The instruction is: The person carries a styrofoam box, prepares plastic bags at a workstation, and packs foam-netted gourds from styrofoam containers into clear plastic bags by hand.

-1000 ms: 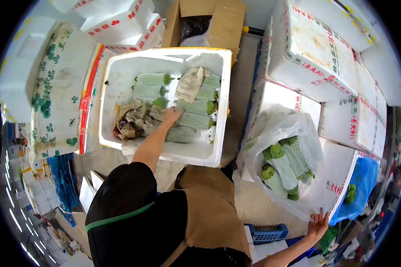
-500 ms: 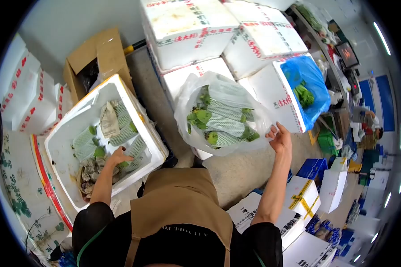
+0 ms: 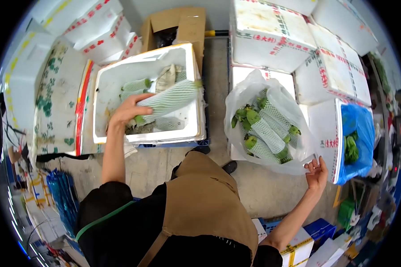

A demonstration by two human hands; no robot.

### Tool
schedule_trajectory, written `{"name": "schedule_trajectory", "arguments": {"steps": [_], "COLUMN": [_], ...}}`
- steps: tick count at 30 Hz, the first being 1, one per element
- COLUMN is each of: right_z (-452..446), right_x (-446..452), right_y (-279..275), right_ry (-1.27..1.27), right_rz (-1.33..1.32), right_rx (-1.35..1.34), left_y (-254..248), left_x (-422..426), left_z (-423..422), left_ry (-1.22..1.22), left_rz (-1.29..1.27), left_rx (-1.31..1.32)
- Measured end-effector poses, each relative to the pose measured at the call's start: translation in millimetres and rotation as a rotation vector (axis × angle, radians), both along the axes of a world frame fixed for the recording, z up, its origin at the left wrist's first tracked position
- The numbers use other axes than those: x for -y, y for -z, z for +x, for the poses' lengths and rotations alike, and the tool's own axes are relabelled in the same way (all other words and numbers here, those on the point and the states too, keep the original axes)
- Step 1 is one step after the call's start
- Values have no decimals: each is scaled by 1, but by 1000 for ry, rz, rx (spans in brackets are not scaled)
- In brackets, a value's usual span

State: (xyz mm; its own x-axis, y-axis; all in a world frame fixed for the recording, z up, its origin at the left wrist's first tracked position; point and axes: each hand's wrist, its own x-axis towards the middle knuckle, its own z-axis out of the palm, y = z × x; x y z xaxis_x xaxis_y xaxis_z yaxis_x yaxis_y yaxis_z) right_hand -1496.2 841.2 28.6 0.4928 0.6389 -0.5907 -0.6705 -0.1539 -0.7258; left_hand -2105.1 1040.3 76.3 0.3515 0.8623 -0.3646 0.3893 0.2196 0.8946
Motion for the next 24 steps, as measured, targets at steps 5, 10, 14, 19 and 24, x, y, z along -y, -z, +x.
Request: {"name": "schedule_trajectory", "arguments": {"steps": [5, 10, 14, 19, 24], "right_z": [-9, -15, -38, -53, -57], "right_x": [-10, 1, -1, -8, -10], "right_y": [-9, -11, -17, -21, -21], "right_ry": [-50, 3, 40, 57, 113], "right_rz": [-29, -29, 33, 6, -40], "right_rx": [-11, -33, -66, -16, 0], "left_y": [-13, 68, 247, 338, 316], "left_x": [6, -38, -77, -38, -31], "left_z": [123, 110, -25, -66, -45], "left_ry": [290, 18, 176, 764, 797], "left_rz": [120, 219, 288, 34, 115], "left_rx": [240, -12, -645, -908, -1035]}}
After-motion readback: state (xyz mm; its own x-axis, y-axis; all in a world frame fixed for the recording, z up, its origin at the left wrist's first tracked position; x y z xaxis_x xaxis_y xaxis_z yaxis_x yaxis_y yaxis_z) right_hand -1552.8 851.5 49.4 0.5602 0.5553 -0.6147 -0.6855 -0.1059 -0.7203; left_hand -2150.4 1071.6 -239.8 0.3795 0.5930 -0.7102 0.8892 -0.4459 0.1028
